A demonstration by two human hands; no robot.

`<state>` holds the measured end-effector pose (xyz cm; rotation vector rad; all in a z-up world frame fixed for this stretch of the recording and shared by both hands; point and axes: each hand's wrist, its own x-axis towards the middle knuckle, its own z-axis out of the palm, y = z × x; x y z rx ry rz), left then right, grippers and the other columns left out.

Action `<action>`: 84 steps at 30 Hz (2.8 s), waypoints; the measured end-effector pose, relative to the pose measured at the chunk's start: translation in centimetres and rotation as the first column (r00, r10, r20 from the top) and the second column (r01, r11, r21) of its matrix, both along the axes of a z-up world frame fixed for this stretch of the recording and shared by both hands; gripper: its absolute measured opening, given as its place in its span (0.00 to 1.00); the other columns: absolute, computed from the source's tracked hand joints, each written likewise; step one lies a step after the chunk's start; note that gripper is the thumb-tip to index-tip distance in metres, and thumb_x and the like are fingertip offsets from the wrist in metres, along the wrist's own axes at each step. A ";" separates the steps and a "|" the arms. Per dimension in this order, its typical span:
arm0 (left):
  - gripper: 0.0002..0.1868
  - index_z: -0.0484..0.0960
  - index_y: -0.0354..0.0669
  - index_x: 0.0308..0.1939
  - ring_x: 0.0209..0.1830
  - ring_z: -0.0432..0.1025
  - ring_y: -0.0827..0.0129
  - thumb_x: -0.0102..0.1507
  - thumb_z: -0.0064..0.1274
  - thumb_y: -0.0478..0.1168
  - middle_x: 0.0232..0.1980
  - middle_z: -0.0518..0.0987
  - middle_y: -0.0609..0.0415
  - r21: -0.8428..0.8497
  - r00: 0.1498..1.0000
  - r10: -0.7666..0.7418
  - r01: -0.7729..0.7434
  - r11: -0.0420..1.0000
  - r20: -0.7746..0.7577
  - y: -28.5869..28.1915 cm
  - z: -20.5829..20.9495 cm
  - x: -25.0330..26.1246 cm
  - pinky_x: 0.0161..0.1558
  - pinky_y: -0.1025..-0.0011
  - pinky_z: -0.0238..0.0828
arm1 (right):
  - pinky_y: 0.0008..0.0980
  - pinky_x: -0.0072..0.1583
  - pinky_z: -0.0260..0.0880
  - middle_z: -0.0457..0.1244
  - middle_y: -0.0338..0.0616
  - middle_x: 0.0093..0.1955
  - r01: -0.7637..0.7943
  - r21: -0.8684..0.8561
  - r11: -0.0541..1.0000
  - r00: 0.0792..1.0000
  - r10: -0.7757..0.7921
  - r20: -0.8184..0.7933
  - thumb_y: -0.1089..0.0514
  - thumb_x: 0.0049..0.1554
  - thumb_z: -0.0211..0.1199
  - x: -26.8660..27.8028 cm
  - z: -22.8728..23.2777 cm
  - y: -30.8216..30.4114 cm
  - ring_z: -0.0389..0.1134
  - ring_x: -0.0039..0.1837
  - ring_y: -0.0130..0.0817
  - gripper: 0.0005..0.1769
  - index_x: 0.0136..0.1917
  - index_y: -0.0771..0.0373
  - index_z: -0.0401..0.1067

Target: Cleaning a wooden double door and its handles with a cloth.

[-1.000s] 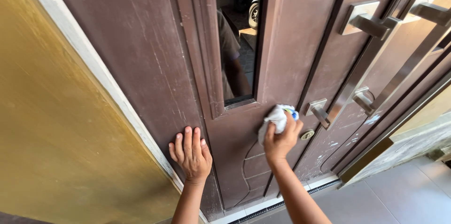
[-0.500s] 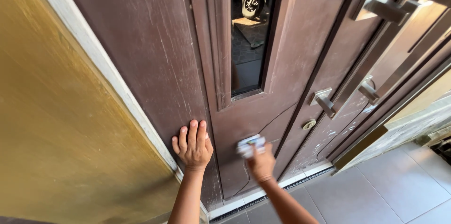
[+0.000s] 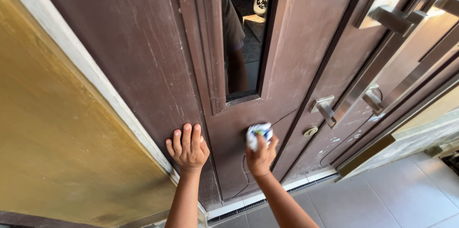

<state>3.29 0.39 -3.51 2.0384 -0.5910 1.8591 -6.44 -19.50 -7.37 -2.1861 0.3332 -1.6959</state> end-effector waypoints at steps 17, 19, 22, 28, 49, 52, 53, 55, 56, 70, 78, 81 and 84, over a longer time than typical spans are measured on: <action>0.20 0.78 0.49 0.67 0.77 0.59 0.51 0.75 0.40 0.46 0.72 0.72 0.51 -0.005 0.999 0.040 -0.040 0.999 -0.007 -0.3 0.5 -0.4 0.78 0.49 0.40 | 0.48 0.62 0.64 0.55 0.59 0.58 -0.026 0.274 0.961 0.986 -0.020 0.164 0.69 0.54 0.63 0.3 7.0 -1.9 0.62 0.60 0.59 0.30 0.70 0.67 0.62; 0.21 0.78 0.49 0.68 0.77 0.59 0.52 0.74 0.40 0.46 0.72 0.72 0.52 -0.008 0.999 0.041 -0.041 0.999 -0.007 -0.3 0.3 -0.3 0.78 0.49 0.40 | 0.47 0.61 0.65 0.55 0.59 0.57 -0.111 0.248 0.963 0.985 0.074 0.154 0.69 0.51 0.63 0.5 5.8 0.7 0.62 0.58 0.58 0.31 0.68 0.66 0.62; 0.21 0.78 0.50 0.68 0.77 0.59 0.53 0.75 0.40 0.47 0.72 0.73 0.52 -0.010 1.000 0.026 -0.026 1.000 -0.014 -0.3 0.3 -0.5 0.78 0.50 0.41 | 0.48 0.54 0.67 0.55 0.61 0.56 -0.256 0.151 0.955 0.966 0.256 0.022 0.67 0.44 0.67 0.3 2.2 4.9 0.63 0.56 0.61 0.35 0.65 0.63 0.62; 0.20 0.79 0.51 0.67 0.77 0.59 0.55 0.74 0.42 0.47 0.72 0.72 0.54 0.007 1.000 -0.016 0.016 1.000 -0.022 0.2 0.9 -0.7 0.78 0.51 0.41 | 0.49 0.47 0.72 0.58 0.58 0.59 -0.340 0.157 0.927 0.844 0.374 -0.384 0.61 0.42 0.74 -1.1 -6.5 7.0 0.68 0.51 0.59 0.36 0.63 0.51 0.66; 0.20 0.81 0.50 0.66 0.78 0.57 0.55 0.73 0.44 0.45 0.72 0.73 0.54 0.003 0.997 -0.076 0.076 0.997 0.002 0.0 0.9 -1.0 0.79 0.52 0.36 | 0.47 0.57 0.68 0.57 0.59 0.58 -0.187 0.319 0.929 0.955 0.248 -0.163 0.68 0.41 0.68 0.2 -8.3 9.0 0.64 0.57 0.58 0.39 0.66 0.62 0.59; 0.19 0.81 0.49 0.65 0.78 0.57 0.55 0.73 0.45 0.45 0.72 0.73 0.54 0.005 0.996 -0.086 0.086 0.996 0.007 0.0 1.2 -0.8 0.79 0.52 0.36 | 0.48 0.53 0.71 0.57 0.60 0.59 -0.152 0.341 0.928 0.878 0.285 -0.385 0.67 0.42 0.73 -0.3 -12.2 7.7 0.66 0.54 0.59 0.40 0.65 0.58 0.60; 0.20 0.81 0.49 0.65 0.78 0.57 0.55 0.73 0.45 0.46 0.72 0.73 0.54 0.010 0.996 -0.084 0.084 0.996 0.011 0.1 1.2 -0.8 0.79 0.52 0.36 | 0.47 0.53 0.72 0.57 0.60 0.59 -0.115 0.389 0.914 0.839 0.299 -0.455 0.67 0.44 0.72 -0.7 -13.2 7.0 0.68 0.53 0.57 0.39 0.67 0.57 0.60; 0.20 0.81 0.48 0.65 0.78 0.56 0.55 0.73 0.44 0.46 0.72 0.73 0.53 0.015 0.996 -0.086 0.085 0.996 0.011 0.1 1.3 -1.0 0.79 0.52 0.36 | 0.46 0.54 0.72 0.61 0.57 0.57 0.022 0.540 0.841 0.878 0.243 -0.413 0.64 0.50 0.70 -0.6 -15.7 3.8 0.69 0.54 0.53 0.33 0.66 0.59 0.59; 0.20 0.81 0.48 0.65 0.78 0.56 0.54 0.73 0.44 0.46 0.72 0.72 0.53 0.020 0.996 -0.084 0.084 0.996 0.010 0.2 1.5 -1.0 0.79 0.52 0.36 | 0.45 0.55 0.72 0.65 0.55 0.56 0.143 0.676 0.723 0.906 0.179 -0.383 0.61 0.55 0.67 -0.5 -16.9 2.3 0.71 0.55 0.49 0.28 0.65 0.61 0.58; 0.20 0.83 0.44 0.63 0.78 0.56 0.51 0.72 0.45 0.46 0.72 0.73 0.49 -0.006 0.994 -0.111 0.111 0.994 -0.003 -0.1 1.4 -1.2 0.79 0.50 0.36 | 0.41 0.59 0.67 0.59 0.55 0.55 -0.024 0.317 0.948 0.994 -0.011 0.109 0.67 0.51 0.62 -0.2 1.7 4.3 0.64 0.54 0.53 0.29 0.66 0.67 0.62; 0.22 0.82 0.49 0.64 0.84 0.44 0.47 0.73 0.55 0.57 0.79 0.61 0.44 -0.057 0.995 -0.096 0.094 0.994 -0.033 -1.8 2.2 -2.2 0.80 0.44 0.26 | 0.47 0.53 0.69 0.57 0.58 0.57 -0.102 0.325 0.940 0.942 0.196 -0.271 0.66 0.41 0.70 -1.6 1.6 0.9 0.67 0.53 0.58 0.35 0.63 0.58 0.68; 0.23 0.82 0.50 0.65 0.84 0.43 0.47 0.72 0.56 0.58 0.80 0.60 0.44 -0.040 0.996 -0.084 0.083 0.996 -0.025 -1.8 2.1 -1.8 0.80 0.44 0.25 | 0.49 0.55 0.67 0.57 0.60 0.57 0.008 0.262 0.965 0.996 0.016 -0.087 0.66 0.45 0.69 -0.9 5.3 -1.9 0.64 0.55 0.62 0.31 0.62 0.64 0.67; 0.23 0.82 0.51 0.66 0.84 0.41 0.47 0.72 0.53 0.57 0.80 0.59 0.44 -0.033 0.997 -0.070 0.069 0.997 -0.037 -2.0 2.5 -2.1 0.80 0.44 0.22 | 0.47 0.56 0.67 0.57 0.59 0.53 0.108 0.242 0.964 0.990 -0.127 0.062 0.64 0.52 0.68 -0.4 9.3 -2.7 0.63 0.54 0.59 0.27 0.63 0.68 0.65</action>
